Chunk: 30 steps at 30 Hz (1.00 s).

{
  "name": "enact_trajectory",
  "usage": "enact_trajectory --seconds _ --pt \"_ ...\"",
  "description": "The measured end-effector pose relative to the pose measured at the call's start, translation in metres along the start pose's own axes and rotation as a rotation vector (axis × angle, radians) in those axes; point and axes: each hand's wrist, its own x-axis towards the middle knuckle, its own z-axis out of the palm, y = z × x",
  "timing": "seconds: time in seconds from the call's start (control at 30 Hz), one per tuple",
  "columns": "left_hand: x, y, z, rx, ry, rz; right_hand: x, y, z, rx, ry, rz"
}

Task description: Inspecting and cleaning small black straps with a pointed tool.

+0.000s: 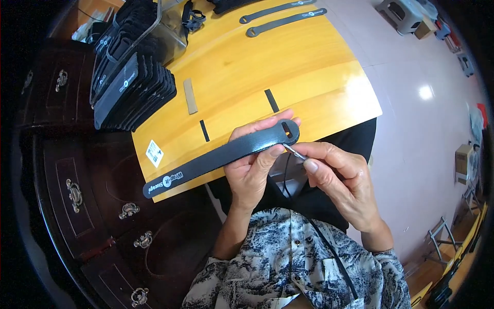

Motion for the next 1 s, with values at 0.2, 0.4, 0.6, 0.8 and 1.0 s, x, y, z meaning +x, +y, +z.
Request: enact_trajectory --seconds 0.2,0.4,0.6,0.8,1.0 --pt "0.004 -0.003 -0.001 0.127 -0.042 0.116 0.001 -0.003 -0.001 0.070 -0.002 0.109" --pt "0.005 -0.005 -0.002 0.274 -0.088 0.232 -0.003 -0.005 0.001 0.227 0.011 0.212" --pt "0.003 -0.008 -0.006 0.457 -0.078 0.328 -0.005 0.006 0.015 0.252 0.095 0.166" --pt "-0.001 -0.009 -0.002 0.709 -0.034 0.474 -0.007 0.018 0.034 -0.073 0.280 -0.096" --pt "0.003 -0.012 -0.010 0.752 -0.018 0.588 -0.005 0.006 0.030 0.543 0.152 0.265"
